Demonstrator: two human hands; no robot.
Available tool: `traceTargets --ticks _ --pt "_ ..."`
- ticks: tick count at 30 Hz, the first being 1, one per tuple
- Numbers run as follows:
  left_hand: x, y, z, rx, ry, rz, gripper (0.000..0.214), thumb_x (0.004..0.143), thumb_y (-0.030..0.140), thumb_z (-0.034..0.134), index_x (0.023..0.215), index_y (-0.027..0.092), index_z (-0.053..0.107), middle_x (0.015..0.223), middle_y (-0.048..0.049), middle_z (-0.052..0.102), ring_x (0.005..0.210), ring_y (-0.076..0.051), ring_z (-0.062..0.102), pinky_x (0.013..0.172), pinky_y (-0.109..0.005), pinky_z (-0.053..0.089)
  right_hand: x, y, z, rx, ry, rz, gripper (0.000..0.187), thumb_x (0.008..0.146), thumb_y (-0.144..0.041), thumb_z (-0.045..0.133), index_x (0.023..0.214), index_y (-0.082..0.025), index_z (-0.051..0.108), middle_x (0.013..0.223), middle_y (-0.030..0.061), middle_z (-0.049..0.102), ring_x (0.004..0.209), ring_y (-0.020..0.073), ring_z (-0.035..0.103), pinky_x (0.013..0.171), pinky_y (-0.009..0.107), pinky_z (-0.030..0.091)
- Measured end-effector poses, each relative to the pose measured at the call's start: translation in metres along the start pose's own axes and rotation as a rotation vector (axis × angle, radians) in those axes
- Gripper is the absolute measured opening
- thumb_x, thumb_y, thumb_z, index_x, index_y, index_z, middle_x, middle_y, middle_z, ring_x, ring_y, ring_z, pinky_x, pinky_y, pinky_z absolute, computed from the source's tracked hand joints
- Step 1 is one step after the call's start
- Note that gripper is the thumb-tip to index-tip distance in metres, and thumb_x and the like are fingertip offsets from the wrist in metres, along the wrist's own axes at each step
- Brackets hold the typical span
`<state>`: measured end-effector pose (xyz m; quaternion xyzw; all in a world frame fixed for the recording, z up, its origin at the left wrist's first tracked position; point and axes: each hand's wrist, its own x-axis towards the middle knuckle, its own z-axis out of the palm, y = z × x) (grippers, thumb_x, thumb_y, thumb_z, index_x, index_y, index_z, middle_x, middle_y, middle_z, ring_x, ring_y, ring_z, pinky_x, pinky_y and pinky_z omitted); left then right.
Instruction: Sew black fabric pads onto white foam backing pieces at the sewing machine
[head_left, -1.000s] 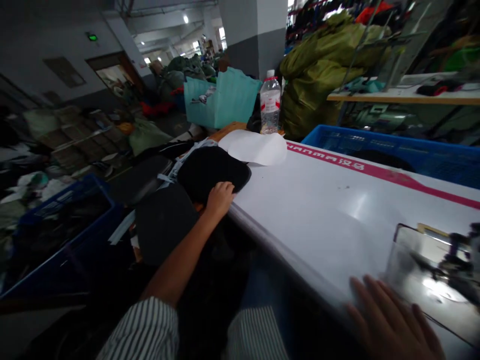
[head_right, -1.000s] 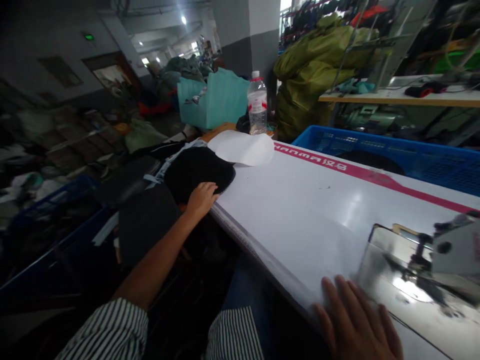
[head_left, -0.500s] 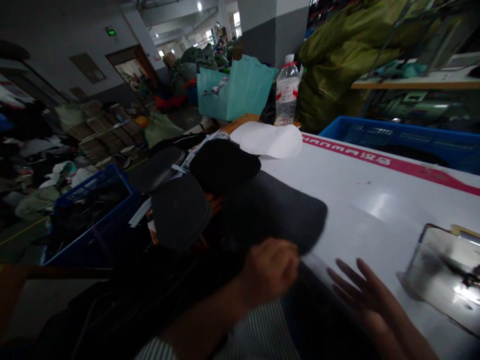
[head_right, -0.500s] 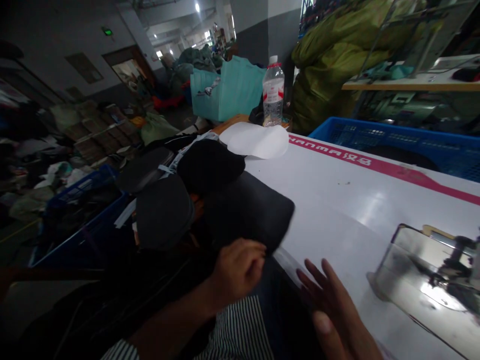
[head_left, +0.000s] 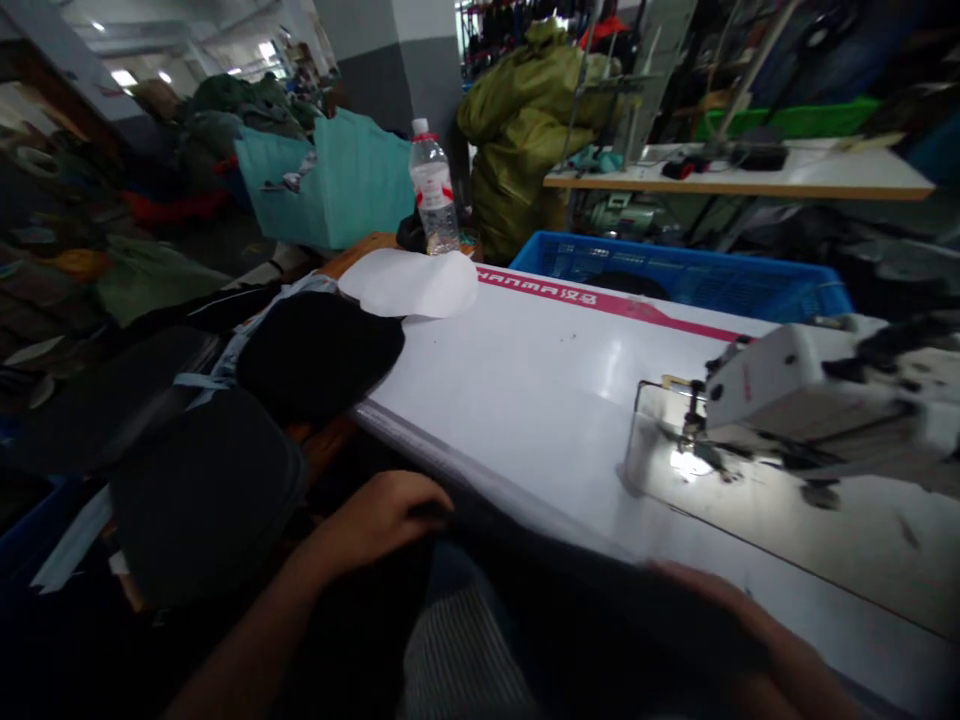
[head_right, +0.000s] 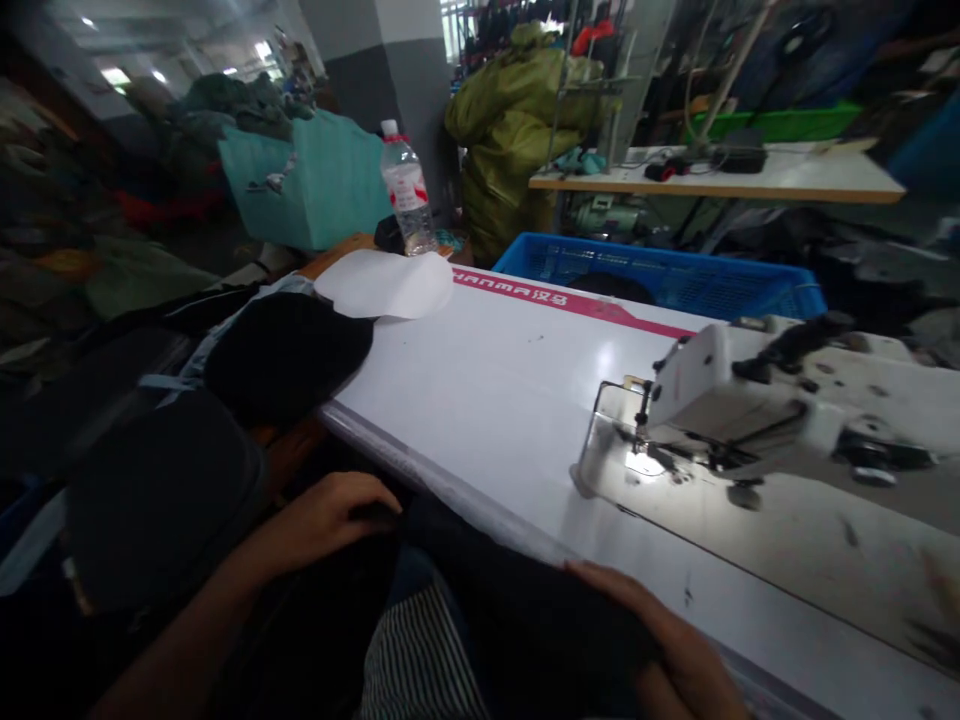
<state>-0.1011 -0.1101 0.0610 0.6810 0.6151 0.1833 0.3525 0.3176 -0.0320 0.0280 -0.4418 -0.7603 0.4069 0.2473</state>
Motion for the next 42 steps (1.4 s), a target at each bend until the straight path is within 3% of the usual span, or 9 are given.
traceTargets --ticks 3,6,10,14,20,26,31,37,42 --pt "0.038 -0.002 -0.014 -0.24 0.184 -0.097 0.019 0.091 0.037 0.071 0.099 0.021 0.076 0.095 -0.0024 0.078 0.088 -0.021 0.073 0.081 -0.029 0.056 0.022 -0.003 -0.015 -0.086 0.157 0.24 0.044 0.094 -0.062 0.052 0.102 -0.026 0.077 0.095 0.0063 0.081 0.08 0.0276 0.078 0.065 0.032 0.064" --pt "0.105 0.001 -0.032 -0.19 0.463 -0.135 0.03 0.087 0.043 0.074 0.105 0.019 0.072 0.096 -0.004 0.077 0.088 -0.022 0.072 0.08 -0.03 0.056 0.053 -0.007 -0.012 -0.248 0.282 0.324 0.054 0.088 -0.069 0.052 0.107 -0.022 0.072 0.077 0.0084 0.077 0.068 0.0312 0.075 0.056 0.037 0.059" --pt "0.192 -0.004 -0.046 0.02 0.393 -0.15 0.037 0.088 0.04 0.073 0.118 0.019 0.068 0.104 -0.0066 0.075 0.09 -0.022 0.071 0.084 -0.032 0.055 0.081 -0.004 0.004 -0.534 0.289 0.376 0.064 0.097 -0.059 0.041 0.139 -0.014 0.057 0.074 0.011 0.074 0.065 0.0344 0.072 0.058 0.042 0.052" --pt "0.227 -0.019 -0.035 0.144 0.347 -0.169 0.048 0.076 0.036 0.085 0.117 0.018 0.068 0.115 -0.0112 0.07 0.11 -0.03 0.065 0.1 -0.04 0.05 0.088 0.009 0.018 -0.778 0.281 0.3 0.065 0.104 -0.053 0.035 0.155 -0.013 0.039 0.09 0.0155 0.073 0.076 0.0341 0.07 0.061 0.041 0.05" --pt "0.214 -0.023 -0.017 0.218 0.31 -0.203 0.033 0.074 0.042 0.083 0.088 0.017 0.066 0.107 -0.0133 0.066 0.113 -0.035 0.06 0.1 -0.044 0.046 0.056 0.03 0.036 -0.877 0.489 0.032 0.06 0.102 -0.044 0.051 0.154 -0.017 0.04 0.144 0.0238 0.054 0.119 0.0415 0.059 0.092 0.058 0.052" --pt "0.153 0.006 0.004 0.031 0.194 -0.051 0.027 0.089 0.046 0.069 0.086 0.021 0.061 0.082 0.0017 0.064 0.078 -0.018 0.061 0.071 -0.028 0.047 -0.008 0.025 0.049 -0.755 0.423 -0.153 0.048 0.102 -0.032 0.05 0.148 -0.02 0.044 0.149 0.0208 0.047 0.133 0.0388 0.051 0.111 0.067 0.042" --pt "0.105 0.045 0.031 -0.171 0.116 0.039 0.026 0.086 0.039 0.075 0.079 0.019 0.06 0.074 0.0039 0.062 0.071 -0.014 0.056 0.066 -0.025 0.042 0.007 -0.009 0.037 -0.555 0.37 -0.243 0.032 0.099 -0.033 0.06 0.129 -0.023 0.056 0.155 0.0187 0.042 0.14 0.0375 0.046 0.107 0.062 0.049" --pt "0.084 0.073 0.037 -0.188 0.081 0.044 0.023 0.085 0.037 0.077 0.081 0.019 0.063 0.074 0.0032 0.063 0.069 -0.013 0.056 0.064 -0.024 0.043 0.033 -0.041 0.025 -0.238 0.172 -0.273 0.01 0.1 -0.032 0.057 0.105 -0.024 0.062 0.122 0.01 0.069 0.115 0.0253 0.065 0.096 0.047 0.056" --pt "0.08 0.084 0.034 -0.244 0.184 0.02 0.054 0.079 0.038 0.085 0.127 0.025 0.065 0.112 -0.003 0.073 0.098 -0.021 0.067 0.084 -0.03 0.053 0.03 -0.05 0.021 -0.099 0.043 -0.093 0.02 0.103 -0.036 0.051 0.093 -0.023 0.062 0.083 0.0004 0.068 0.075 0.0161 0.065 0.07 0.031 0.051"
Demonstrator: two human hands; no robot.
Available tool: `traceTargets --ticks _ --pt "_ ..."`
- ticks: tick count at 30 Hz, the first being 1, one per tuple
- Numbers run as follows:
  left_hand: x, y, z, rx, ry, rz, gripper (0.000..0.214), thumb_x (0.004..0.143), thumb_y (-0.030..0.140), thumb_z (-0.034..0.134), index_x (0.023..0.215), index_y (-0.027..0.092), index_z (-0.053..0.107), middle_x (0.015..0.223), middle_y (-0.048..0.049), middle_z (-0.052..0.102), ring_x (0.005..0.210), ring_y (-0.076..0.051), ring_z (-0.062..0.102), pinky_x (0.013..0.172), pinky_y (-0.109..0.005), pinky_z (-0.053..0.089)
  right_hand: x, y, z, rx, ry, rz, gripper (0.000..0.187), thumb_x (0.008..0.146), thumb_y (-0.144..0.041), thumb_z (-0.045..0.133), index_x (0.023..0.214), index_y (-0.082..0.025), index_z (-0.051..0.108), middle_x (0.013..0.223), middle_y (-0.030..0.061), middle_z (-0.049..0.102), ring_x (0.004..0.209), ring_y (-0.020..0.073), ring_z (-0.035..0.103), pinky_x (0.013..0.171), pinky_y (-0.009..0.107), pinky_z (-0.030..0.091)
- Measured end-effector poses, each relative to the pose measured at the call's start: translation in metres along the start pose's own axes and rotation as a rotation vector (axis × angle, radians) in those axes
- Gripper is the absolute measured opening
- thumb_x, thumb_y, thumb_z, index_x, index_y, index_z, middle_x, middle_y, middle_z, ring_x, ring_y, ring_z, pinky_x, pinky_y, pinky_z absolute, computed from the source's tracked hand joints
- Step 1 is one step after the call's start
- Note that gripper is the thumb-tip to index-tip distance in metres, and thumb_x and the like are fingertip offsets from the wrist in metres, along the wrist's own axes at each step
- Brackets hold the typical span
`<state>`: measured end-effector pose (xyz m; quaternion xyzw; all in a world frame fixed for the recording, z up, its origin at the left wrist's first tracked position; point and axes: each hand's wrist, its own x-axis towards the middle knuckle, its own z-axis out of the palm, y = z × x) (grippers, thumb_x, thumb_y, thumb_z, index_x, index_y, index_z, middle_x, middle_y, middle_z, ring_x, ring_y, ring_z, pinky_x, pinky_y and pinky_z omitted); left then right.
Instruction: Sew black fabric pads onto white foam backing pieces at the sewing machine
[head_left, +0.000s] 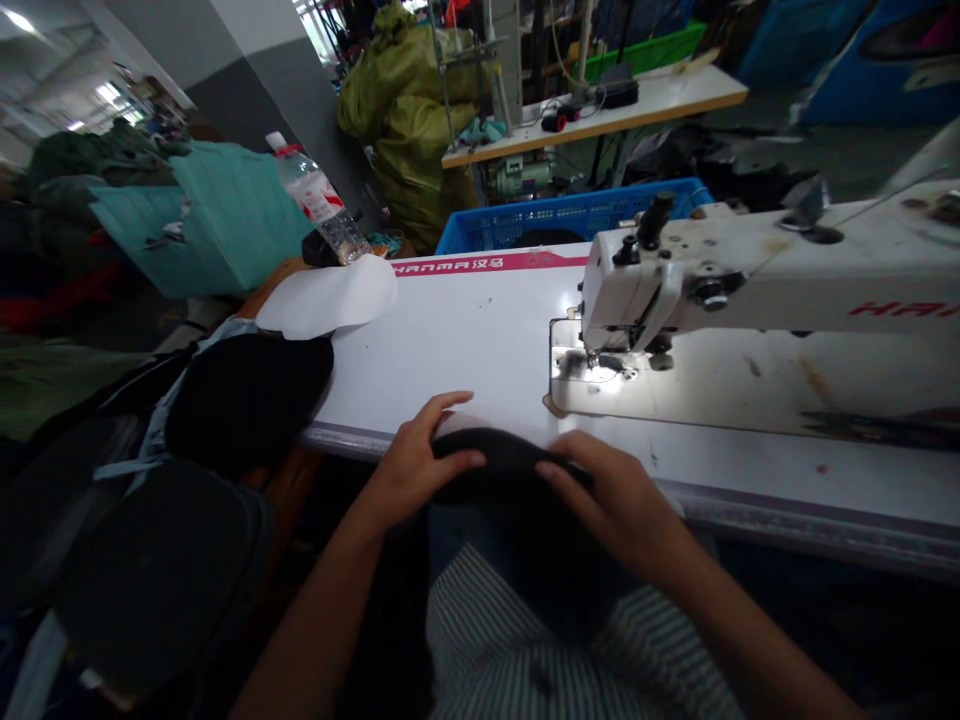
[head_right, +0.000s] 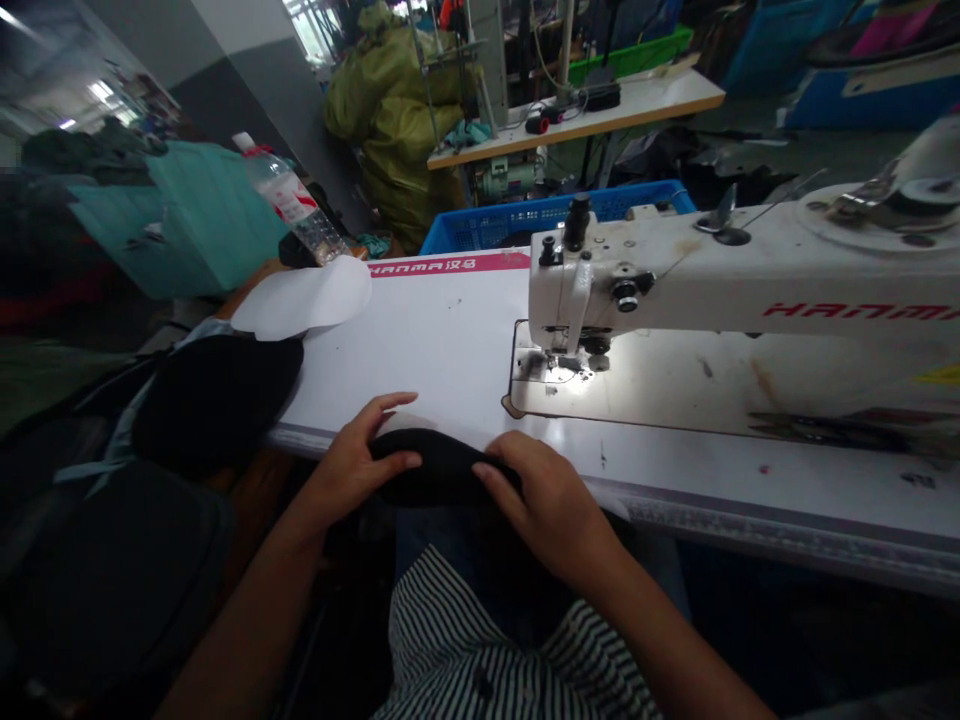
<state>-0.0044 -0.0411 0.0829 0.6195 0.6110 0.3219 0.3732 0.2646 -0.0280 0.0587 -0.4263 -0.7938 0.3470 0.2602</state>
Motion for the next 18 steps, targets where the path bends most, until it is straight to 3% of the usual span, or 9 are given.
traceTargets --ticks 1,4,6,13,18 --pt "0.0 0.002 0.001 -0.031 -0.003 -0.018 0.05 0.081 0.039 0.083 0.126 0.024 0.067 0.111 -0.0034 0.074 0.099 -0.021 0.068 0.085 -0.03 0.053 -0.001 0.0 -0.001 0.007 -0.017 0.032 0.02 0.103 -0.037 0.051 0.093 -0.023 0.062 0.082 0.0 0.068 0.075 0.0159 0.065 0.07 0.03 0.05" --pt "0.0 0.007 0.004 -0.097 -0.027 -0.069 0.024 0.088 0.043 0.076 0.095 0.02 0.075 0.087 -0.0019 0.075 0.083 -0.019 0.069 0.074 -0.028 0.053 -0.005 0.001 -0.003 0.021 -0.027 0.091 0.023 0.103 -0.041 0.051 0.092 -0.023 0.062 0.078 -0.0011 0.068 0.072 0.0156 0.065 0.067 0.029 0.047" --pt "0.001 0.009 0.006 -0.122 -0.031 -0.082 0.025 0.088 0.043 0.075 0.085 0.019 0.075 0.079 -0.0013 0.074 0.075 -0.018 0.067 0.068 -0.026 0.051 -0.006 0.002 -0.004 0.037 -0.015 0.113 0.025 0.102 -0.043 0.053 0.09 -0.024 0.062 0.075 -0.0021 0.067 0.068 0.0149 0.064 0.065 0.029 0.046" --pt "0.005 0.017 0.01 -0.124 0.003 -0.002 0.022 0.089 0.04 0.074 0.099 0.021 0.079 0.097 -0.0034 0.079 0.092 -0.021 0.072 0.086 -0.031 0.056 -0.006 0.001 -0.004 0.059 0.071 0.069 0.02 0.1 -0.039 0.056 0.094 -0.023 0.066 0.086 0.0002 0.071 0.075 0.0155 0.065 0.069 0.028 0.049" --pt "0.008 0.021 0.013 -0.18 0.034 -0.072 0.023 0.087 0.044 0.076 0.091 0.022 0.08 0.089 -0.0026 0.08 0.083 -0.02 0.073 0.076 -0.029 0.057 -0.006 -0.001 -0.004 0.043 0.057 0.103 0.022 0.1 -0.041 0.057 0.091 -0.024 0.067 0.08 -0.0012 0.07 0.07 0.0151 0.065 0.067 0.028 0.048"
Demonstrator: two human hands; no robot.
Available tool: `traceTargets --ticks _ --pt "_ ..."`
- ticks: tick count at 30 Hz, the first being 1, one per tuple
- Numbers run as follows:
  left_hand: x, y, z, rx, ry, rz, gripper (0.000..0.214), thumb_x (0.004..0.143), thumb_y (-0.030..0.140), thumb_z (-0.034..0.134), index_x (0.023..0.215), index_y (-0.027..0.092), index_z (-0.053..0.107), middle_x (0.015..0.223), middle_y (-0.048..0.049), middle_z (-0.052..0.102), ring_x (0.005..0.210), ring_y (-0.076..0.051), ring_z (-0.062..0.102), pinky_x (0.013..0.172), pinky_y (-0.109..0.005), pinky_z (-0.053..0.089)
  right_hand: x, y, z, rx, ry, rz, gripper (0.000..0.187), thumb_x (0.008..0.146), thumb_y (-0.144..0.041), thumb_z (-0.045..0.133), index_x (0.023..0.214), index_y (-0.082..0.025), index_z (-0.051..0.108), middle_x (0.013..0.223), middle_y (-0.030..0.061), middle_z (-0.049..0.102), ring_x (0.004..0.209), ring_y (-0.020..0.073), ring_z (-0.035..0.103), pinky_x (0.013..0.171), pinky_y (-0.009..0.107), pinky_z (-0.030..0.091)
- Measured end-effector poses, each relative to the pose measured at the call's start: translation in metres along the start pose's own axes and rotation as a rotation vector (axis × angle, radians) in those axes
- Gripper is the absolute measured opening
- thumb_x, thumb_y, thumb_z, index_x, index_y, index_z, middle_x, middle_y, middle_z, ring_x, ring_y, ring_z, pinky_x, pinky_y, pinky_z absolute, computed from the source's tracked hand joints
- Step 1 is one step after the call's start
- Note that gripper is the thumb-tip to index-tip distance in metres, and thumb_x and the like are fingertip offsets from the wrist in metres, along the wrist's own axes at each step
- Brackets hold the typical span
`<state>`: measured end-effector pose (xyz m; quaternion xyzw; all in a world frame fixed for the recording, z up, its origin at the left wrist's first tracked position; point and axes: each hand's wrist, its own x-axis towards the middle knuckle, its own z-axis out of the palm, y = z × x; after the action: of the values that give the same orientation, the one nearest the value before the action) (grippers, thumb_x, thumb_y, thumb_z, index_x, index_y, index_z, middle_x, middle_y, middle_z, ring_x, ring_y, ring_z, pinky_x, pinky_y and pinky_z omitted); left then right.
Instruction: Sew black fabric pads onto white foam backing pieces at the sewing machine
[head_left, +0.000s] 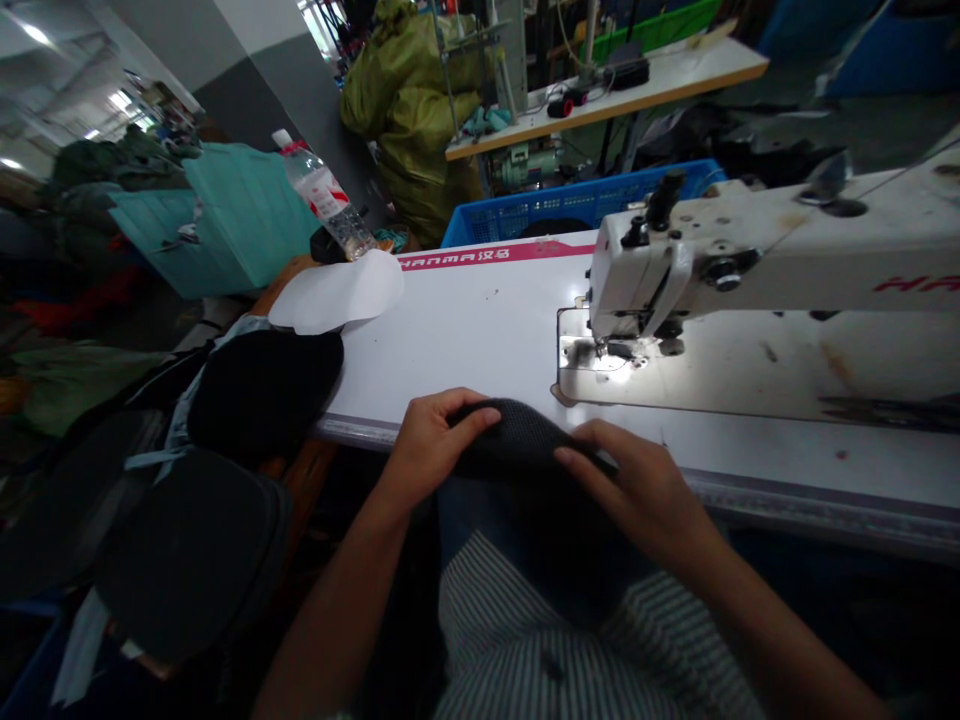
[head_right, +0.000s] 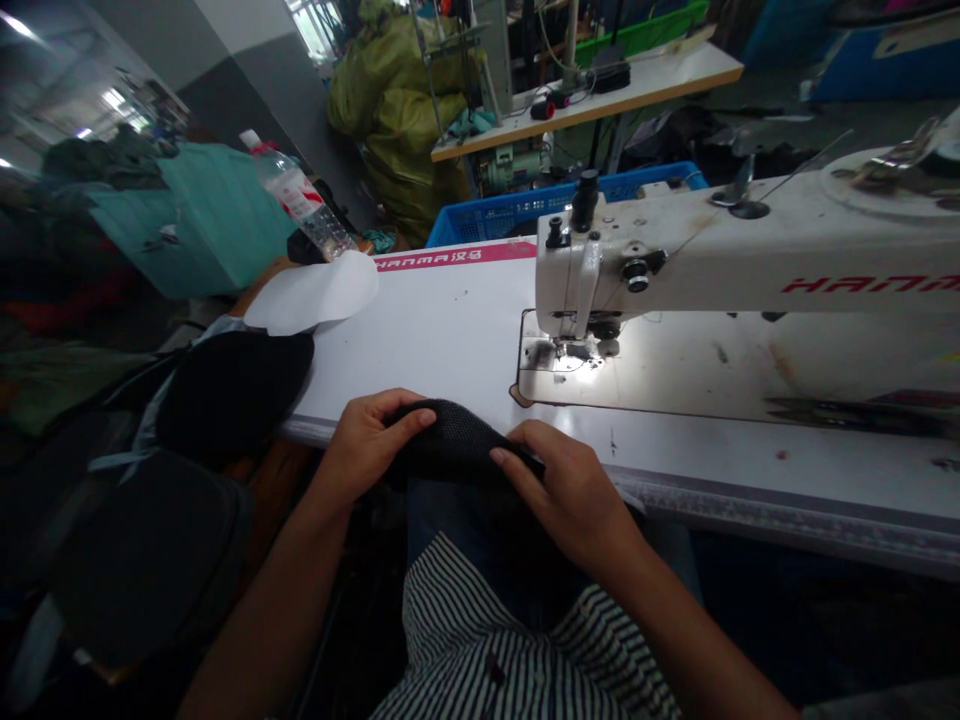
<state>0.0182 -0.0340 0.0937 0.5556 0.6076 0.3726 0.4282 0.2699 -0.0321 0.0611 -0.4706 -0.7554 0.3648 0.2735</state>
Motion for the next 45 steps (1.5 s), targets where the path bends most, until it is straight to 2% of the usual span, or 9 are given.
traceTargets --ticks 7,13,18,21,24,32,39,42,45 --pt "0.0 0.004 0.004 0.008 0.056 -0.006 0.022 0.082 0.043 0.08 0.083 0.021 0.079 0.081 -0.0024 0.078 0.075 -0.019 0.071 0.07 -0.028 0.057 -0.001 0.002 -0.001 0.008 -0.018 0.021 0.026 0.101 -0.045 0.053 0.091 -0.024 0.066 0.079 -0.0007 0.07 0.067 0.0153 0.064 0.064 0.028 0.047" --pt "0.003 -0.002 0.001 0.01 0.106 0.043 0.021 0.084 0.042 0.078 0.082 0.021 0.079 0.079 -0.0008 0.078 0.074 -0.017 0.07 0.07 -0.026 0.056 -0.001 0.002 -0.003 0.014 -0.027 0.041 0.024 0.1 -0.044 0.055 0.092 -0.025 0.066 0.077 -0.0017 0.07 0.065 0.0149 0.064 0.066 0.028 0.049" --pt "0.008 -0.011 -0.016 0.025 0.211 0.039 0.025 0.083 0.046 0.079 0.087 0.021 0.081 0.083 -0.0018 0.079 0.077 -0.019 0.072 0.071 -0.028 0.059 -0.018 0.031 -0.016 -0.007 -0.015 0.041 0.022 0.098 -0.044 0.057 0.095 -0.026 0.07 0.086 0.0003 0.074 0.075 0.0169 0.069 0.069 0.029 0.053" --pt "0.011 -0.017 -0.024 0.003 0.241 0.032 0.03 0.082 0.049 0.08 0.09 0.02 0.081 0.085 -0.0026 0.08 0.078 -0.02 0.073 0.072 -0.028 0.059 -0.031 0.054 -0.021 0.001 0.047 0.049 0.022 0.095 -0.045 0.061 0.098 -0.027 0.072 0.094 0.0018 0.076 0.084 0.0193 0.072 0.076 0.031 0.056" --pt "0.013 -0.022 -0.028 -0.013 0.268 0.039 0.031 0.081 0.049 0.081 0.089 0.02 0.081 0.082 -0.0019 0.079 0.076 -0.018 0.072 0.071 -0.026 0.058 -0.036 0.065 -0.023 0.006 0.109 0.056 0.023 0.094 -0.047 0.063 0.099 -0.027 0.073 0.098 0.0025 0.077 0.089 0.021 0.073 0.082 0.033 0.057" --pt "0.013 -0.027 -0.027 0.02 0.385 0.035 0.028 0.079 0.046 0.08 0.087 0.019 0.08 0.08 -0.0012 0.078 0.075 -0.018 0.07 0.069 -0.026 0.057 -0.031 0.053 -0.023 -0.075 0.206 0.104 0.022 0.096 -0.044 0.06 0.094 -0.025 0.071 0.089 0.0017 0.076 0.078 0.0198 0.072 0.069 0.029 0.054" --pt "0.01 -0.022 -0.023 0.069 0.459 0.047 0.027 0.077 0.045 0.078 0.084 0.018 0.079 0.078 -0.0017 0.077 0.073 -0.019 0.07 0.065 -0.026 0.056 -0.028 0.045 -0.023 -0.073 0.224 0.059 0.015 0.095 -0.037 0.062 0.089 -0.025 0.068 0.086 -0.0004 0.075 0.076 0.0171 0.071 0.067 0.027 0.052" --pt "0.005 -0.018 -0.027 0.145 0.471 0.08 0.022 0.081 0.042 0.078 0.086 0.02 0.08 0.077 0.0 0.077 0.071 -0.017 0.07 0.064 -0.024 0.055 -0.029 0.043 -0.019 -0.085 0.259 0.071 0.012 0.094 -0.036 0.064 0.088 -0.024 0.066 0.082 -0.0015 0.074 0.065 0.0151 0.068 0.062 0.026 0.05" --pt "0.009 -0.002 -0.032 0.32 0.498 0.176 0.019 0.086 0.041 0.076 0.09 0.023 0.081 0.08 0.0016 0.078 0.073 -0.017 0.071 0.068 -0.025 0.055 -0.032 0.042 -0.008 -0.041 0.25 0.096 0.011 0.093 -0.035 0.063 0.091 -0.024 0.064 0.082 -0.0005 0.073 0.066 0.0154 0.069 0.063 0.026 0.052"
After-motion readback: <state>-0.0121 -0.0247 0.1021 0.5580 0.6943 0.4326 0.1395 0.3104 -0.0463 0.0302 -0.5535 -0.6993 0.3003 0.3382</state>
